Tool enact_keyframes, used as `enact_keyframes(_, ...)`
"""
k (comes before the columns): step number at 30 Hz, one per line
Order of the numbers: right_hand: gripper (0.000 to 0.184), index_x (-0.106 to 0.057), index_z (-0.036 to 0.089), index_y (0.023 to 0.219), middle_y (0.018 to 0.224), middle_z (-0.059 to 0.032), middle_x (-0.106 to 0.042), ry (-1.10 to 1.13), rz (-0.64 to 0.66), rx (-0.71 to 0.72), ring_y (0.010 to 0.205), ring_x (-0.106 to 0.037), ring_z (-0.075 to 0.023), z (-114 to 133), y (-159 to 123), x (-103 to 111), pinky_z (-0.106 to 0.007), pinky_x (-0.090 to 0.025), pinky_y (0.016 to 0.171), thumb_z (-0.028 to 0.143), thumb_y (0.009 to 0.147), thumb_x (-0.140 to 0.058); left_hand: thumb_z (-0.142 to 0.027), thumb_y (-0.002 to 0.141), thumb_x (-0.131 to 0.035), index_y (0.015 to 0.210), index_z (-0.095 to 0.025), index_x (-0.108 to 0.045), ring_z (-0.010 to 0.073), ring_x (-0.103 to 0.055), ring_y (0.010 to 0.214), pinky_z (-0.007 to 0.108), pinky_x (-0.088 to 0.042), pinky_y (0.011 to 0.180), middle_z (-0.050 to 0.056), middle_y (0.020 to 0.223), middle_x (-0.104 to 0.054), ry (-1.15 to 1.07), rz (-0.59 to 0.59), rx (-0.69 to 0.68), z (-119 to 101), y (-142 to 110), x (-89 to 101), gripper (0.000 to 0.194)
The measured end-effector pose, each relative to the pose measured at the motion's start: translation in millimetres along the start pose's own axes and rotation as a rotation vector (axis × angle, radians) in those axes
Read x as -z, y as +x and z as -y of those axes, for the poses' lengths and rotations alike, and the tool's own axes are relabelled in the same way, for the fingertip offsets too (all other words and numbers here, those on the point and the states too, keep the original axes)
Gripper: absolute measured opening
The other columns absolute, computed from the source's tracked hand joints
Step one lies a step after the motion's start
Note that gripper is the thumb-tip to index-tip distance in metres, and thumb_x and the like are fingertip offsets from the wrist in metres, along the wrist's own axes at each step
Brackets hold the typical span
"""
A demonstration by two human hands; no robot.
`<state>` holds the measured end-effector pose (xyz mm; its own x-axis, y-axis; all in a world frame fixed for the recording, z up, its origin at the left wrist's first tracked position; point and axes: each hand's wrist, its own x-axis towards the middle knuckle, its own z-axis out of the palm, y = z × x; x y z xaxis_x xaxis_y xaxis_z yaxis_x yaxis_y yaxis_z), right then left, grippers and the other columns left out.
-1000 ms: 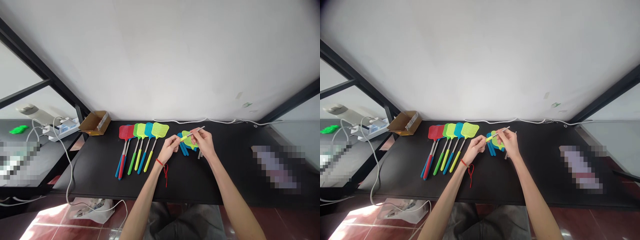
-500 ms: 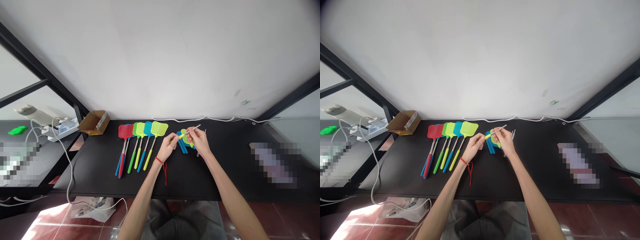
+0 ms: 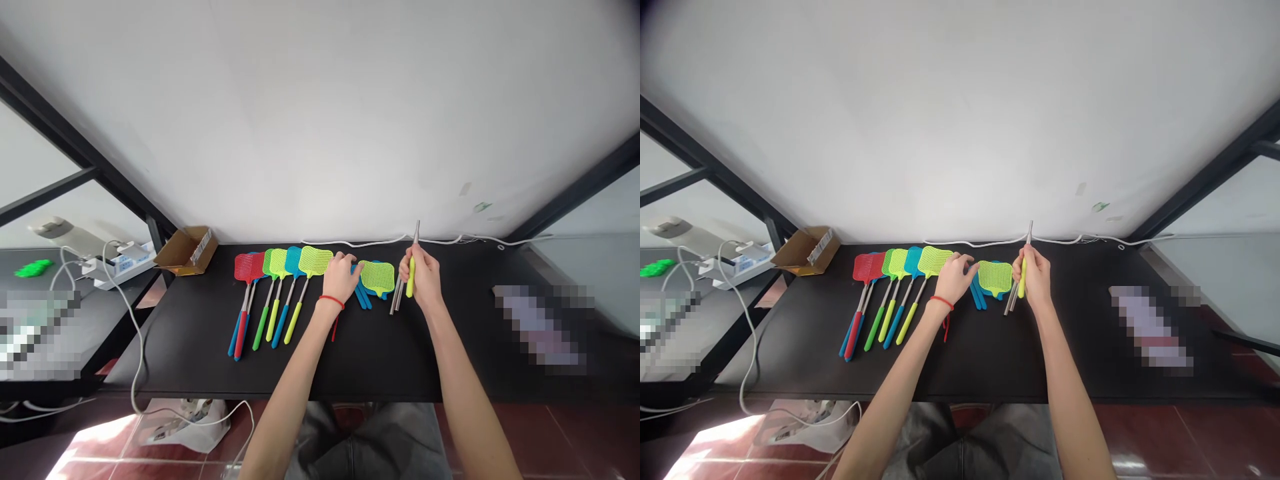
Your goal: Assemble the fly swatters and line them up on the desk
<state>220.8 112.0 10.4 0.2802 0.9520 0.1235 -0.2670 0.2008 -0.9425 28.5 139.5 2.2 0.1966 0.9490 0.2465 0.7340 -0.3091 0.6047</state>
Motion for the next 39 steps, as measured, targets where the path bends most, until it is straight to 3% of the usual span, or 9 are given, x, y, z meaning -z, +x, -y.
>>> enact_keyframes(3,0.041,-0.053,0.021,0.074,0.049,0.0064,-0.040,-0.052,0.004,-0.031,0.039,-0.033,-0.0072,-4,1,3,-0.020,-0.024,0.036,0.058,0.089,-0.063,-0.054,0.089,-0.060,0.106,-0.016,-0.068,0.0309,-0.058,0.105,0.037,-0.046,0.082,0.015,0.107,-0.061,0.195,0.103,0.045,-5,20,-11.0,0.043)
enact_keyframes(7,0.041,-0.054,0.021,0.074,0.049,0.0066,-0.039,-0.091,0.036,-0.067,0.039,-0.033,-0.0070,-10,2,2,-0.020,-0.023,0.036,0.058,0.089,-0.064,-0.055,0.079,-0.072,0.105,-0.015,-0.067,0.0337,-0.056,0.111,0.038,-0.046,0.086,0.016,0.114,-0.060,0.267,0.223,0.095,-7,31,-18.4,0.047)
enact_keyframes(16,0.041,-0.053,0.021,0.074,0.050,0.0068,-0.038,-0.092,0.057,-0.085,0.039,-0.033,-0.0070,-10,2,3,-0.021,-0.024,0.036,0.058,0.088,-0.065,-0.031,0.083,-0.072,0.102,-0.014,-0.065,0.0269,-0.058,0.109,0.033,-0.045,0.088,0.014,0.116,-0.059,0.058,0.238,0.123,6,35,-21.2,0.026)
enact_keyframes(20,0.040,-0.053,0.021,0.074,0.050,0.0069,-0.038,-0.093,0.054,-0.078,0.040,-0.033,-0.0068,-11,2,4,-0.021,-0.025,0.037,0.056,0.089,-0.065,-0.042,0.081,-0.074,0.115,-0.014,-0.062,0.0303,-0.057,0.112,0.035,-0.044,0.091,0.016,0.119,-0.057,0.109,0.231,0.119,6,35,-20.6,0.046)
enact_keyframes(26,0.040,-0.053,0.021,0.073,0.050,0.0068,-0.038,-0.099,0.052,-0.090,0.041,-0.033,-0.0067,-8,1,2,-0.020,-0.025,0.037,0.055,0.089,-0.065,-0.046,0.072,-0.082,0.099,-0.014,-0.063,0.0302,-0.057,0.109,0.035,-0.045,0.088,0.015,0.115,-0.057,0.111,0.253,0.128,7,37,-20.2,0.046)
enact_keyframes(33,0.039,-0.056,0.020,0.075,0.049,0.0075,-0.037,-0.095,0.064,-0.092,0.040,-0.032,-0.0064,-5,0,1,-0.020,-0.025,0.037,0.055,0.089,-0.066,-0.047,0.058,-0.090,0.090,-0.017,-0.056,0.0206,-0.058,0.080,0.030,-0.044,0.066,0.007,0.088,-0.062,-0.266,0.180,0.194,18,41,-21.1,0.056)
enact_keyframes(36,0.038,-0.059,0.020,0.078,0.051,0.0075,-0.036,-0.083,0.111,-0.082,0.040,-0.033,-0.0064,-2,-2,0,-0.019,-0.027,0.038,0.055,0.091,-0.063,-0.049,0.063,-0.087,0.092,-0.017,-0.056,0.0153,-0.056,0.069,0.028,-0.043,0.061,0.002,0.077,-0.062,-0.627,0.142,0.200,22,38,-11.7,0.053)
enact_keyframes(39,0.036,-0.062,0.019,0.081,0.053,0.0072,-0.036,-0.076,0.154,-0.057,0.042,-0.033,-0.0064,3,-5,-3,-0.020,-0.027,0.038,0.054,0.092,-0.062,-0.051,0.072,-0.080,0.094,-0.015,-0.062,0.0149,-0.060,0.070,0.028,-0.047,0.061,0.005,0.084,-0.066,-0.975,0.130,0.204,28,29,7.3,0.046)
